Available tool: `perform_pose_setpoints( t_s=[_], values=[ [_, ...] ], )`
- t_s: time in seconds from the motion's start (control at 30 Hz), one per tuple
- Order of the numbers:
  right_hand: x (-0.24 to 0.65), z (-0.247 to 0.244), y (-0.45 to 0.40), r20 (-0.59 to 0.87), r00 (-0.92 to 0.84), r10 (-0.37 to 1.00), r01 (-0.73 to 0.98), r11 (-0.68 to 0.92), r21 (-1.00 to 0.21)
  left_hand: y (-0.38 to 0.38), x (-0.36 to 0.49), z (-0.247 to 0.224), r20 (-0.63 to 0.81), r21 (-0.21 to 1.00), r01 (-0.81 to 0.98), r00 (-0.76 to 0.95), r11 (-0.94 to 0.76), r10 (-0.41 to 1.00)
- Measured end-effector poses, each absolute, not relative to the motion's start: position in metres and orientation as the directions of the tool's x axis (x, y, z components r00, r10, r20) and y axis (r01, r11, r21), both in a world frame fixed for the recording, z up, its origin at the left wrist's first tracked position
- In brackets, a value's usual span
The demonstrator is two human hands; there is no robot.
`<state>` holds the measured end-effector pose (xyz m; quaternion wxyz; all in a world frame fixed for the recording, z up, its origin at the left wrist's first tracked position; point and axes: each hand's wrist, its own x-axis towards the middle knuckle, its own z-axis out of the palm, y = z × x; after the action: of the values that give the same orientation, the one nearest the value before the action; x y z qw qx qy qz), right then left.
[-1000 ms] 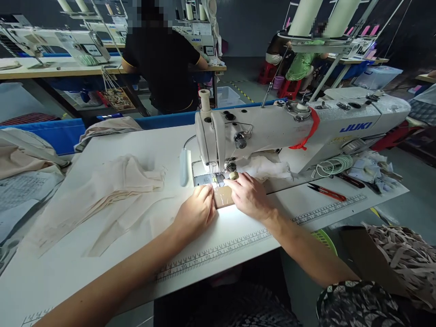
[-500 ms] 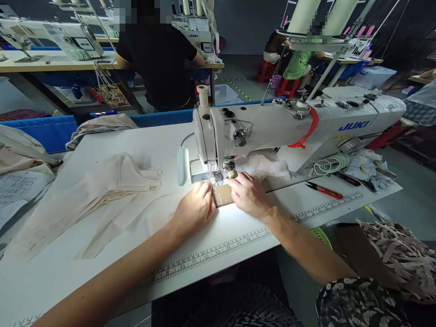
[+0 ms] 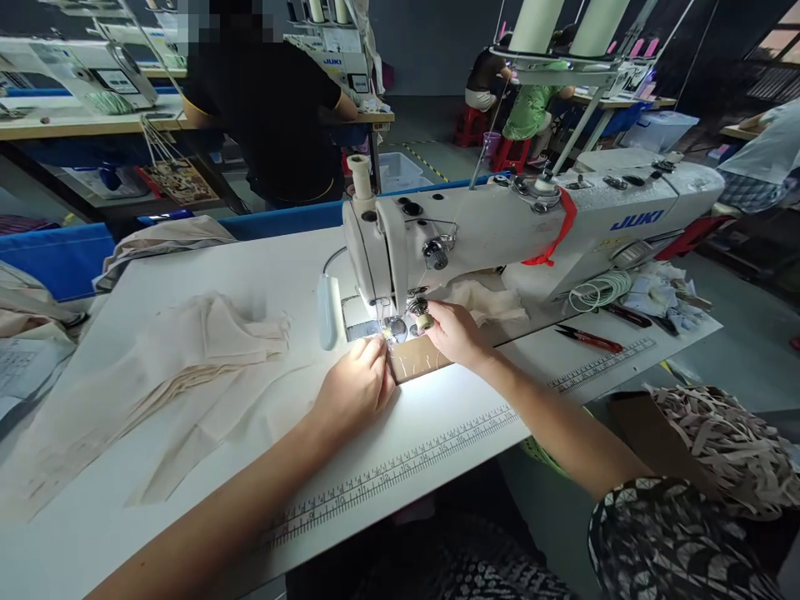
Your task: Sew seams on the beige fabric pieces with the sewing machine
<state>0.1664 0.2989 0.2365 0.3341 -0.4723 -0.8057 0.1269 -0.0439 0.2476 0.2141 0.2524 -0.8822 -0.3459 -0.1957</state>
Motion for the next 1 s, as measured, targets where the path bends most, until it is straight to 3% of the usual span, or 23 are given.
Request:
perform_pose_setpoints(
  t_s=[0.2, 0.57, 0.63, 0.7, 0.8, 0.9, 1.0],
  values=[
    [0.168, 0.235, 0.289, 0.484, -0.293, 0.825, 0.672, 0.538, -0.510, 0.249, -0.045, 0.215, 0.522, -0.271, 0.711, 0.675, -0.649, 0.521],
    [0.162, 0.233, 0.289, 0.408, -0.285, 0.867, 0.686, 0.482, -0.545, 0.256, -0.046, 0.212, 0.532, -0.222, 0.728, 0.648, -0.649, 0.544],
    [0.165, 0.230, 0.287, 0.425, -0.290, 0.857, 0.700, 0.493, -0.517, 0.258, -0.049, 0.213, 0.530, -0.141, 0.736, 0.621, -0.662, 0.577],
    [0.167, 0.227, 0.285, 0.455, -0.304, 0.837, 0.732, 0.511, -0.451, 0.261, -0.056, 0.220, 0.483, 0.028, 0.764, 0.554, -0.645, 0.678],
    [0.162, 0.226, 0.278, 0.511, -0.376, 0.773, 0.751, 0.577, -0.320, 0.266, -0.074, 0.240, 0.350, 0.220, 0.885, 0.322, -0.411, 0.880],
    [0.146, 0.231, 0.263, 0.517, -0.577, 0.632, 0.639, 0.744, -0.195, 0.269, -0.091, 0.258, 0.208, 0.179, 0.974, 0.097, -0.136, 0.973],
    [0.123, 0.234, 0.239, 0.451, -0.783, 0.428, 0.442, 0.893, -0.080, 0.266, -0.103, 0.264, 0.014, 0.177, 0.983, 0.038, -0.040, 0.999]
  ],
)
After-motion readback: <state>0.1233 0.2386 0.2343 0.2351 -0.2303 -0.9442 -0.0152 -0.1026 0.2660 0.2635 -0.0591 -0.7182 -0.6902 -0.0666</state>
